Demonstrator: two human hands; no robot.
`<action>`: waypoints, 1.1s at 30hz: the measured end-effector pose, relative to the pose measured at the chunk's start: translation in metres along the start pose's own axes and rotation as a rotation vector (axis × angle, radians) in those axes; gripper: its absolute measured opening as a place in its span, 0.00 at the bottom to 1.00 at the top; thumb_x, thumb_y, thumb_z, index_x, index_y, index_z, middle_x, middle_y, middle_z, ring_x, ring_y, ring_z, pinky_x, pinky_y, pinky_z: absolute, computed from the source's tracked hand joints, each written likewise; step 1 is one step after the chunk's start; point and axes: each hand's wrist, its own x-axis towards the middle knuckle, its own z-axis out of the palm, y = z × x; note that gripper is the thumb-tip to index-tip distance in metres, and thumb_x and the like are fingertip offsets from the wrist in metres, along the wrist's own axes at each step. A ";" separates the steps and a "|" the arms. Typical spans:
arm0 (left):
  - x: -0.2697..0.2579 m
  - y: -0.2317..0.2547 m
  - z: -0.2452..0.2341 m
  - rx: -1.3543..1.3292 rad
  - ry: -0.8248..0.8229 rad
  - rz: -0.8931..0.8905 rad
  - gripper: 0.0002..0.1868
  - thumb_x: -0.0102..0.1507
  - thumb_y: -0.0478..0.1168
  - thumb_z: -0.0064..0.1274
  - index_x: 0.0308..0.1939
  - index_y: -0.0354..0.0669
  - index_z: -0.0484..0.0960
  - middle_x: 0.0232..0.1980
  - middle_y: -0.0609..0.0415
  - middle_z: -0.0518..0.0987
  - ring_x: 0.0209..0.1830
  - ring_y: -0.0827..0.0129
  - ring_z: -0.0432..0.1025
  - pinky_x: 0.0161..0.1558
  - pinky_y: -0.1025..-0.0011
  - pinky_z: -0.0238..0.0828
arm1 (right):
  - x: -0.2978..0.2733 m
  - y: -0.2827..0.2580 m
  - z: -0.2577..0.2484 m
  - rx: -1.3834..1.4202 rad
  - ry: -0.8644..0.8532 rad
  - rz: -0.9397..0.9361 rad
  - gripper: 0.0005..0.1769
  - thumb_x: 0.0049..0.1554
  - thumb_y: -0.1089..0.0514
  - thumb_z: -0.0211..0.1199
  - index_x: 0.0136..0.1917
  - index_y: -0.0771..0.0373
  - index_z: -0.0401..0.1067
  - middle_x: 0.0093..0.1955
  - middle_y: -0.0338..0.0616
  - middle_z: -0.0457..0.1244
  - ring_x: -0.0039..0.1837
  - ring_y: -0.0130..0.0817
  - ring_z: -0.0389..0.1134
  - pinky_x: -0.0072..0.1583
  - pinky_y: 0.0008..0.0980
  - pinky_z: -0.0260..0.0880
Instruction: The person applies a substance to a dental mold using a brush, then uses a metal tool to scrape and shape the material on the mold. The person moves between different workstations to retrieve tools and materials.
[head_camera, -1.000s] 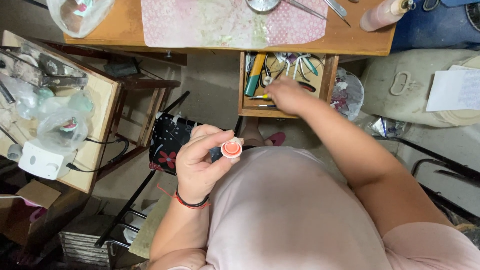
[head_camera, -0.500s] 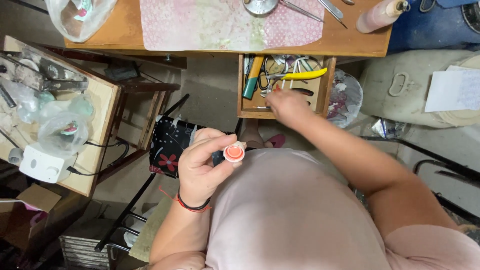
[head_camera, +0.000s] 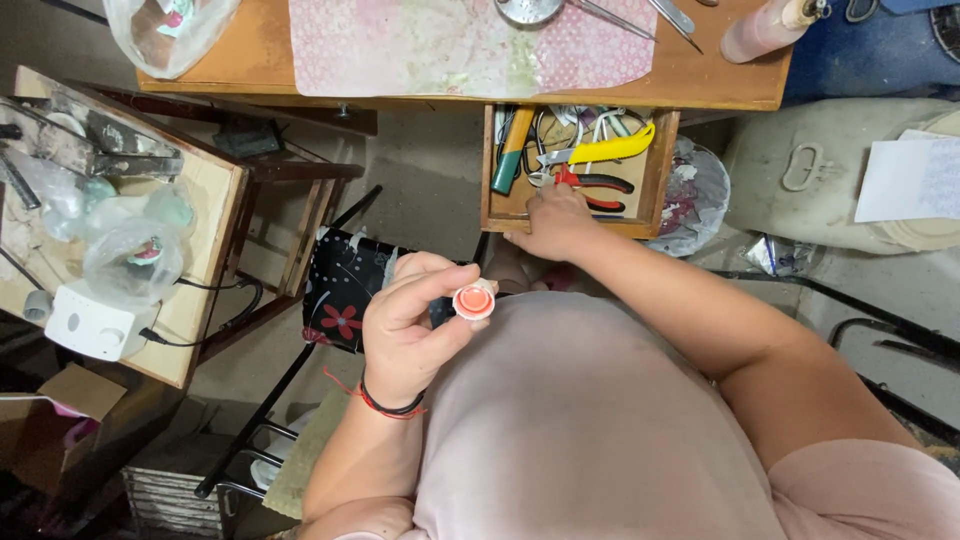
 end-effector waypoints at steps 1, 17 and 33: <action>0.000 0.000 -0.001 0.001 0.001 0.003 0.22 0.54 0.32 0.73 0.52 0.34 0.87 0.35 0.54 0.84 0.42 0.62 0.75 0.59 0.63 0.68 | 0.006 0.003 0.004 -0.002 0.003 -0.001 0.43 0.56 0.22 0.54 0.60 0.62 0.77 0.61 0.54 0.65 0.68 0.54 0.63 0.66 0.48 0.62; -0.012 0.007 0.005 -0.014 -0.011 -0.009 0.22 0.55 0.33 0.73 0.52 0.35 0.87 0.35 0.56 0.84 0.41 0.64 0.75 0.59 0.64 0.65 | 0.012 0.013 -0.022 -0.008 -0.021 -0.180 0.09 0.59 0.65 0.59 0.53 0.68 0.76 0.44 0.54 0.70 0.53 0.55 0.72 0.53 0.47 0.72; 0.026 0.001 0.157 -0.203 -0.529 0.009 0.23 0.52 0.35 0.75 0.51 0.37 0.88 0.32 0.53 0.83 0.40 0.65 0.74 0.54 0.64 0.68 | -0.301 0.174 0.021 1.954 1.096 -0.541 0.15 0.65 0.61 0.57 0.64 0.64 0.68 0.63 0.65 0.69 0.63 0.53 0.74 0.59 0.53 0.80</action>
